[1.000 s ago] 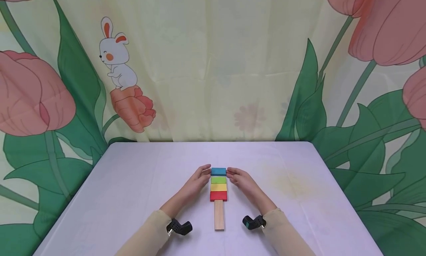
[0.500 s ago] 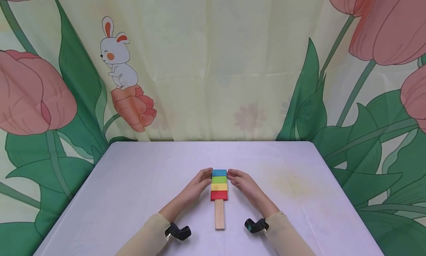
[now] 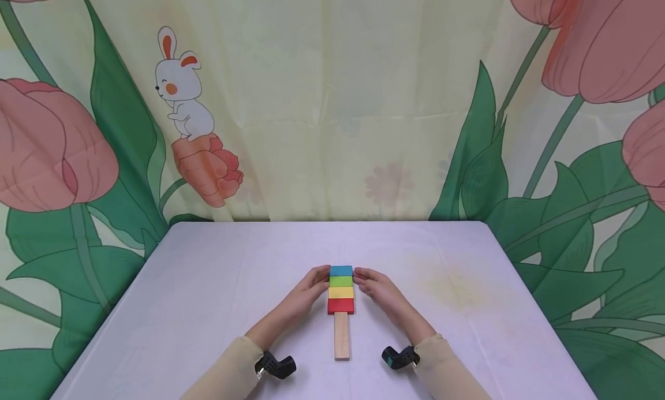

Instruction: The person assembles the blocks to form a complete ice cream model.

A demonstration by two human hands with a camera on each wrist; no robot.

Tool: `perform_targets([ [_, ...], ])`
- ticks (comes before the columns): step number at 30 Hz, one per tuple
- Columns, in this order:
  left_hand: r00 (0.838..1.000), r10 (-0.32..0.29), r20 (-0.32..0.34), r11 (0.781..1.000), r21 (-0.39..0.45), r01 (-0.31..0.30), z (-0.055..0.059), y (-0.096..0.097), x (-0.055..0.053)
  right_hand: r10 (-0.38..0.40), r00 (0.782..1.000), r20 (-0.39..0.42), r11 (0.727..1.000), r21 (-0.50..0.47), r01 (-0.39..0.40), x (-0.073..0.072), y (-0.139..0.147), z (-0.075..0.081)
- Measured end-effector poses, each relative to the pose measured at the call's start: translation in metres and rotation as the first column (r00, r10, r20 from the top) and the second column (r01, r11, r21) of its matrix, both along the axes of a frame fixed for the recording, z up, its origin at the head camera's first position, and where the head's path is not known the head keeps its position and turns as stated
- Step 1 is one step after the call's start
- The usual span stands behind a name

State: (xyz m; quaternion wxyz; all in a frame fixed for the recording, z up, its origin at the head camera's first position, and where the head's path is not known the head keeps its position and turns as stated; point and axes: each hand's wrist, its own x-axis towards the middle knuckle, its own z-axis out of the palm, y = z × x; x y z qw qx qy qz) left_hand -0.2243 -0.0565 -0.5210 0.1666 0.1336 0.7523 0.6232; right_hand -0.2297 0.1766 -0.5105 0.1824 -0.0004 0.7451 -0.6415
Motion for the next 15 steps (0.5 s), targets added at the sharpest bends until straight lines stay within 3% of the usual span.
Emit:
perform_targets([
  [5,0.999,-0.006,-0.035,0.995,-0.102,0.002,0.005,-0.007,0.009,0.028,0.998,-0.047,0.99,0.136,-0.021,0.01,0.002,0.004],
  [8,0.988,-0.07,-0.134,0.958,-0.285,0.029,0.009,-0.018,0.016,0.087,0.986,-0.141,0.952,0.304,-0.041,0.02,0.004,0.009],
  [10,0.96,-0.144,-0.241,0.899,-0.437,0.025,0.012,-0.027,0.02,0.129,0.968,-0.216,0.914,0.404,-0.032,0.028,0.006,0.012],
  [13,0.894,-0.253,-0.37,0.775,-0.631,-0.041,0.016,-0.041,0.026,0.173,0.938,-0.302,0.856,0.517,0.009,0.039,0.009,0.017],
  [15,0.851,-0.307,-0.427,0.703,-0.704,-0.101,0.019,-0.049,0.03,0.201,0.919,-0.338,0.817,0.576,0.033,0.048,0.013,0.02],
])
